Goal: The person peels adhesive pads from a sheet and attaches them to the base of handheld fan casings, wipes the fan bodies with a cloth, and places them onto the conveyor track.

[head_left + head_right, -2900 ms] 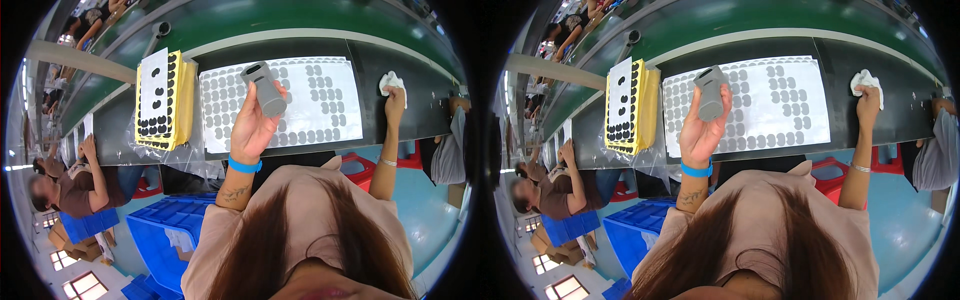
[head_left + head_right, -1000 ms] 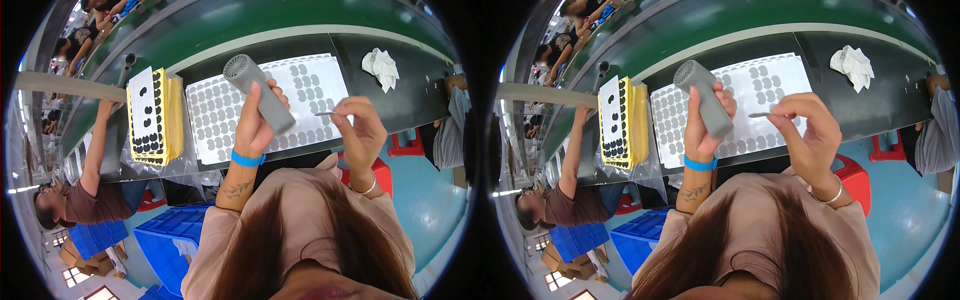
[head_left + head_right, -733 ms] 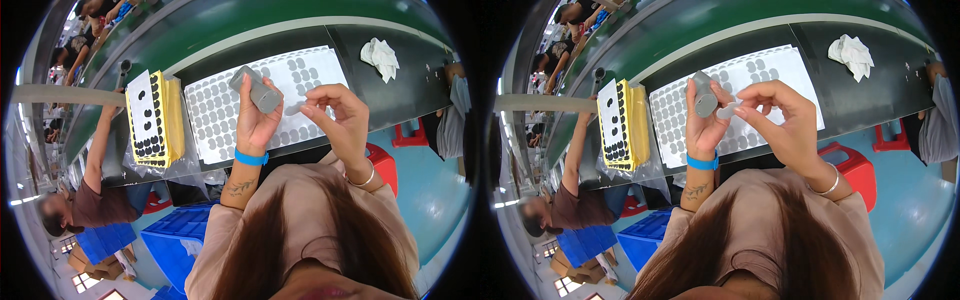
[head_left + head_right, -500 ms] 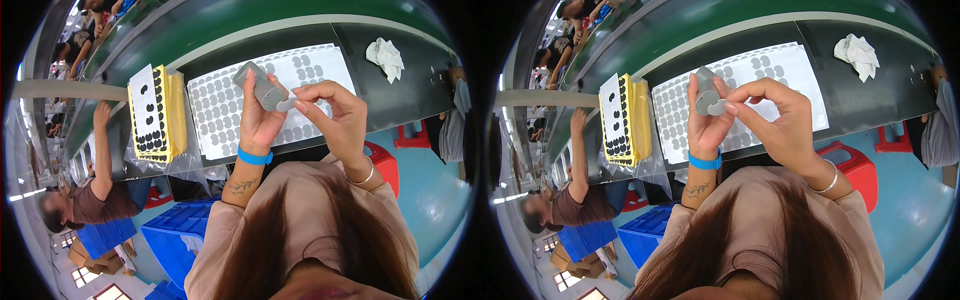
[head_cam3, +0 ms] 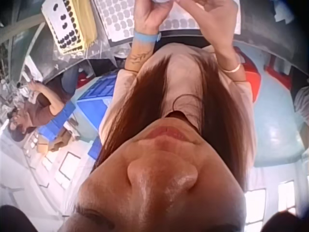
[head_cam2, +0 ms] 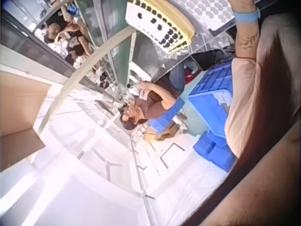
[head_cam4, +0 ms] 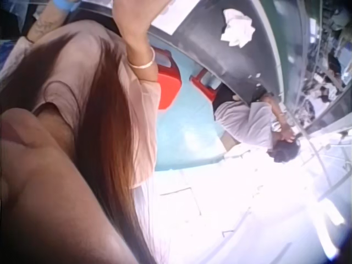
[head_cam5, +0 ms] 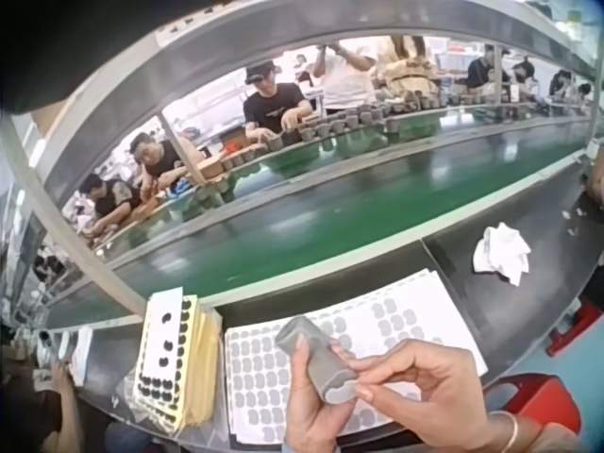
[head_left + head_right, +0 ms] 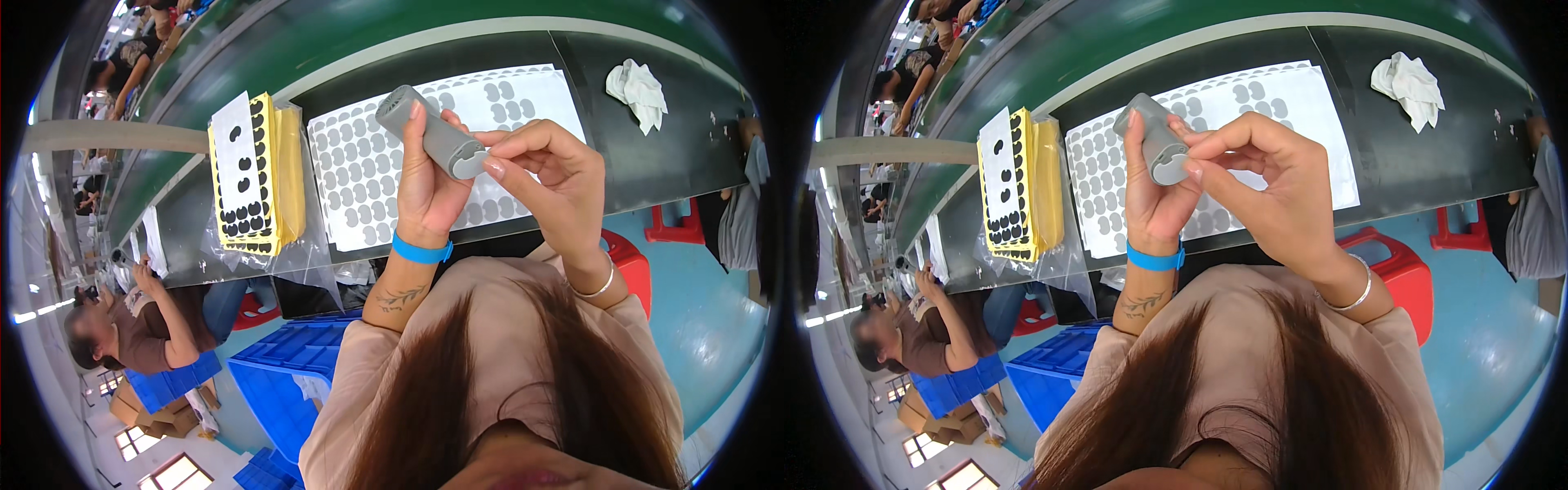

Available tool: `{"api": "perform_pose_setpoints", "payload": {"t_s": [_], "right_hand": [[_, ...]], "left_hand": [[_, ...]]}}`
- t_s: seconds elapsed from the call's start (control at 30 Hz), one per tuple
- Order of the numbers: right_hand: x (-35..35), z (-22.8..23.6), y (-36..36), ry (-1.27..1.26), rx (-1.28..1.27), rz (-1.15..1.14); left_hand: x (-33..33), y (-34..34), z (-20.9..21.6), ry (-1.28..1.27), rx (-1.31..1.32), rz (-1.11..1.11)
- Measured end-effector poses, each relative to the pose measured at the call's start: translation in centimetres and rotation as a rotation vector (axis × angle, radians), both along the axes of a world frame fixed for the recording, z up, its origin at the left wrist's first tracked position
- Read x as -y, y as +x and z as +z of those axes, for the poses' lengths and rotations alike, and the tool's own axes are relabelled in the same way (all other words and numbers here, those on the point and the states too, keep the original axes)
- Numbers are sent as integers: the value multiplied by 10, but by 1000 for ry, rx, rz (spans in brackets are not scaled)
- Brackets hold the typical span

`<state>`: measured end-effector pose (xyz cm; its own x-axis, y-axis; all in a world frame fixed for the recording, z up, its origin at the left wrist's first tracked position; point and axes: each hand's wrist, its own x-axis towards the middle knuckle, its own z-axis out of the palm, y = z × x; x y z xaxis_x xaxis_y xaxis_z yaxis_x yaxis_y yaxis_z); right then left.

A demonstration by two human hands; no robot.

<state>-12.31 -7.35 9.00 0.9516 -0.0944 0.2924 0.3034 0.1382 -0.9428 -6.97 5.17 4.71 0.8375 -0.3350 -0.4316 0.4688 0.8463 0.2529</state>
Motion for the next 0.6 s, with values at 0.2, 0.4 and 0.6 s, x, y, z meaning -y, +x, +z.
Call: {"api": "perform_pose_setpoints", "payload": {"t_s": [0.2,0.4,0.6], "right_hand": [[0,2,0,4,-22,11],[2,3,-2,3,-30,8],[3,3,-2,2,-40,21]], "left_hand": [[-2,-1,-2,-29,80,-27],[-1,-1,-1,-22,96,-42],[1,1,-3,-36,12,10]]}}
